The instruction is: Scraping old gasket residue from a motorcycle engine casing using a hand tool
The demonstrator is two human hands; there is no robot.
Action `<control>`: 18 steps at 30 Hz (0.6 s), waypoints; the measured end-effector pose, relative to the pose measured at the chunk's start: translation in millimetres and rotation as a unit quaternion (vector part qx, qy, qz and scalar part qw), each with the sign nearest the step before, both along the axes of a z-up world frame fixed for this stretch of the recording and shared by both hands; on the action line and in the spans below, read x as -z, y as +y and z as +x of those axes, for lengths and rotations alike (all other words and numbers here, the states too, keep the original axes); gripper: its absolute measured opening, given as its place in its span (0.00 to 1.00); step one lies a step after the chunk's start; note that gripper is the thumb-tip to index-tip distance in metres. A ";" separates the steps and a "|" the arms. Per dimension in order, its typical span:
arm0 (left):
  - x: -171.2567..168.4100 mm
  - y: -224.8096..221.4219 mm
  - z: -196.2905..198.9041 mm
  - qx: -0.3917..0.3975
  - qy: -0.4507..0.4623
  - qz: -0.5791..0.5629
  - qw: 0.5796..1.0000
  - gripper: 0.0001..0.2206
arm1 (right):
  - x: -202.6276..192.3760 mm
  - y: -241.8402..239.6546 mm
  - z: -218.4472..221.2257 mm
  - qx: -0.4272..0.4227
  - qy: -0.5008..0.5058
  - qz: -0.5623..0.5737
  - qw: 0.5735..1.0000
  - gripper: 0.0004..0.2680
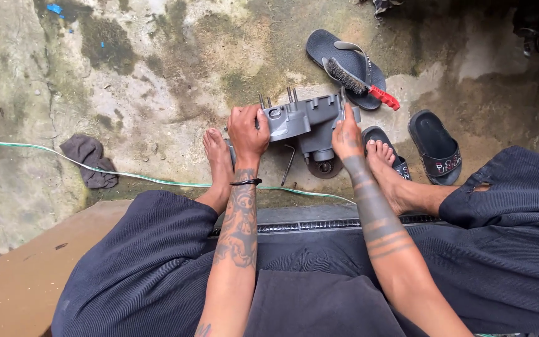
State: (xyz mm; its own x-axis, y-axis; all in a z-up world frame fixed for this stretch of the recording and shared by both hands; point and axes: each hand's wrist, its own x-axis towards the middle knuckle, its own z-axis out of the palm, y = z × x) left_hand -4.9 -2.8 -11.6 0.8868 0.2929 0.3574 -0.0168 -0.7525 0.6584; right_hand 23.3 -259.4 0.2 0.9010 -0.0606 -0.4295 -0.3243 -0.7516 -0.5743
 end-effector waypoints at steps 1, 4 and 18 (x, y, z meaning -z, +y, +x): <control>7.6 1.9 0.9 -0.001 -0.001 -0.001 1.000 0.09 | 3.2 6.7 -11.6 -0.001 -0.001 -0.001 1.000 0.20; 27.4 -0.2 1.2 -0.003 -0.012 0.004 1.000 0.09 | 16.6 5.1 -41.7 0.115 -0.061 0.104 0.986 0.20; -10.4 2.3 -4.0 0.015 0.004 -0.007 1.000 0.09 | -47.2 18.1 -57.4 0.018 -0.044 0.163 0.986 0.22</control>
State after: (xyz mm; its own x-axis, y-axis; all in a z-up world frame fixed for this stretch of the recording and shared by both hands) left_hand -8.8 -0.5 -1.2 0.8979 0.2708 0.3469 -0.0343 -0.7427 0.6687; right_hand -34.1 -241.3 47.4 0.9356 0.0339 -0.3513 -0.2857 -0.5115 -0.8104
